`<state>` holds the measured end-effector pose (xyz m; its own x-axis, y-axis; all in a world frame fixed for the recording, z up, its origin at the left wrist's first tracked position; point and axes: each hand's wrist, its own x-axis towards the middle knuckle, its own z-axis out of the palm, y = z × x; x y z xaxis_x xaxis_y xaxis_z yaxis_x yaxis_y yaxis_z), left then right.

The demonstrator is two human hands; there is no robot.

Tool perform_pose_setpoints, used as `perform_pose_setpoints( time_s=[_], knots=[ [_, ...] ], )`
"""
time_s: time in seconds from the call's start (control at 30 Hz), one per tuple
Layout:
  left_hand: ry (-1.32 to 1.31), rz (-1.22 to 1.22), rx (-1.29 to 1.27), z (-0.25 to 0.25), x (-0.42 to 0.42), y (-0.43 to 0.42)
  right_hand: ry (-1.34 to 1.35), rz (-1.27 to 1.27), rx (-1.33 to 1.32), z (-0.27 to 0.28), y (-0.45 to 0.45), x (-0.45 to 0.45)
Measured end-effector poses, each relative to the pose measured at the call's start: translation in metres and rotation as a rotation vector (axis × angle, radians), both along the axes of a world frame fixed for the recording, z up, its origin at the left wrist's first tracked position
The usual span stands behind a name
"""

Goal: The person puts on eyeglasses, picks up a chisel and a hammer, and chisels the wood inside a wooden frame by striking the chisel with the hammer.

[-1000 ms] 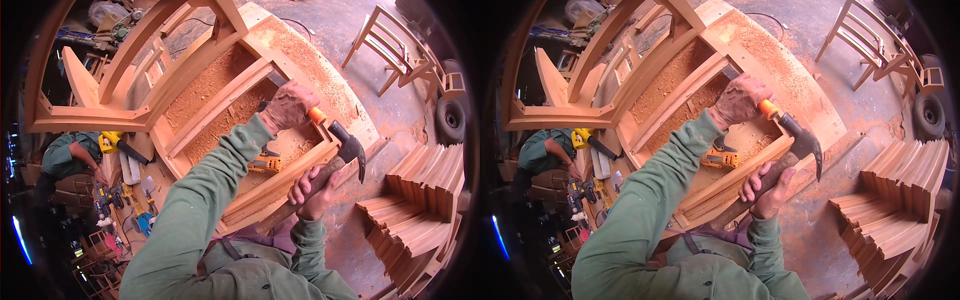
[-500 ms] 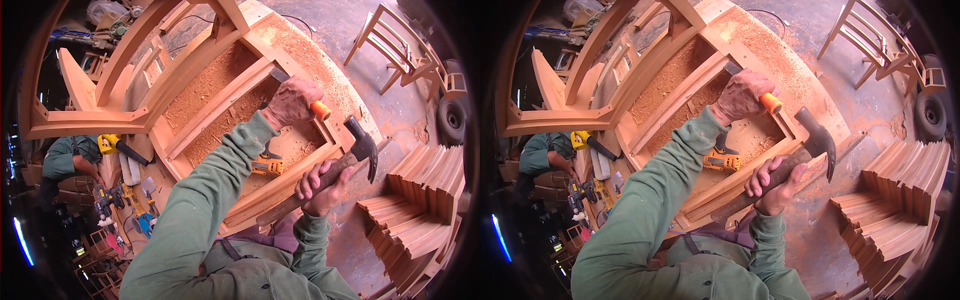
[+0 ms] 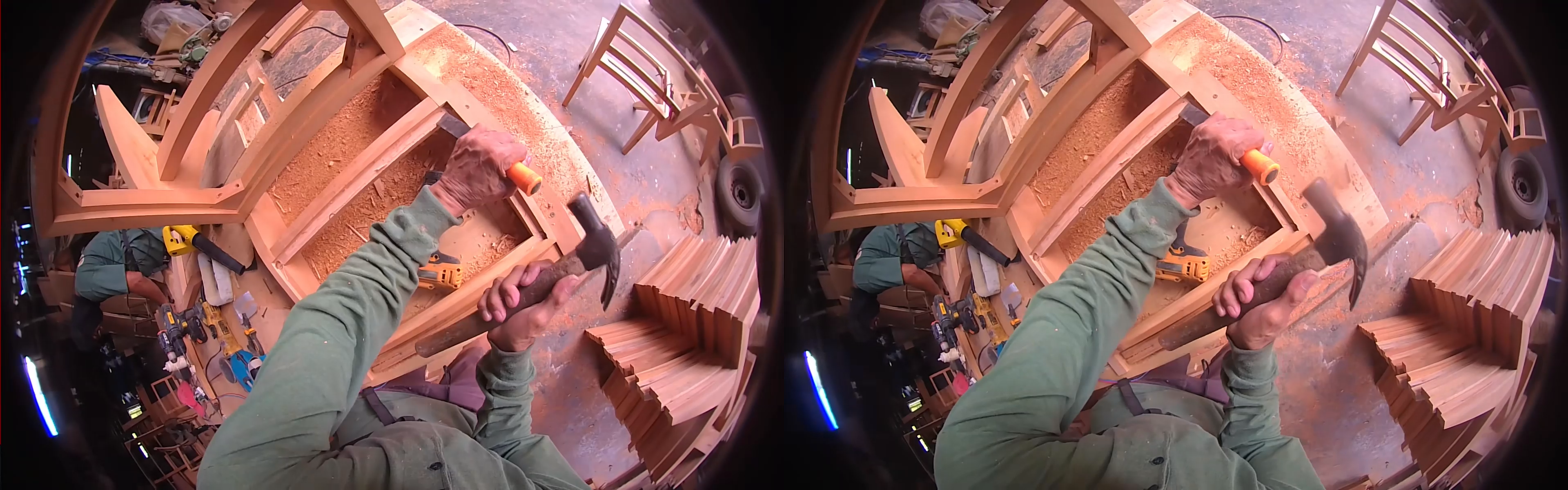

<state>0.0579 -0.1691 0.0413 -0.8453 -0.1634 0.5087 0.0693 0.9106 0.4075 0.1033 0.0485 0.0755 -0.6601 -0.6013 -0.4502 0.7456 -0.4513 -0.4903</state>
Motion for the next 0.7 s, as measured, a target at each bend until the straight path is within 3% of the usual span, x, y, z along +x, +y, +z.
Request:
perform_pose_setpoints(
  time_s=[0.03, 0.17, 0.3, 0.4, 0.5, 0.63, 0.7],
  knots=[
    [0.001, 0.012, -0.005, 0.001, 0.000, 0.000, -0.093, 0.087, 0.083, 0.003, -0.005, -0.001],
    [-0.028, 0.019, -0.025, 0.003, 0.004, 0.001, -0.027, 0.203, 0.203, 0.008, 0.003, -0.015],
    [-0.042, -0.007, -0.014, 0.005, 0.003, -0.002, -0.023, -0.008, -0.062, -0.003, 0.007, -0.005],
    [-0.046, 0.025, -0.014, 0.003, 0.002, -0.002, -0.025, 0.218, 0.197, -0.001, -0.004, -0.012],
    [-0.045, 0.023, -0.018, 0.003, 0.005, 0.001, -0.008, 0.227, 0.207, 0.010, 0.003, -0.020],
    [-0.038, 0.008, -0.020, 0.005, 0.002, -0.002, -0.020, 0.079, -0.025, -0.002, -0.001, -0.007],
    [-0.077, 0.011, -0.034, 0.005, 0.003, -0.001, -0.040, 0.306, 0.198, 0.001, -0.009, -0.015]
  ],
)
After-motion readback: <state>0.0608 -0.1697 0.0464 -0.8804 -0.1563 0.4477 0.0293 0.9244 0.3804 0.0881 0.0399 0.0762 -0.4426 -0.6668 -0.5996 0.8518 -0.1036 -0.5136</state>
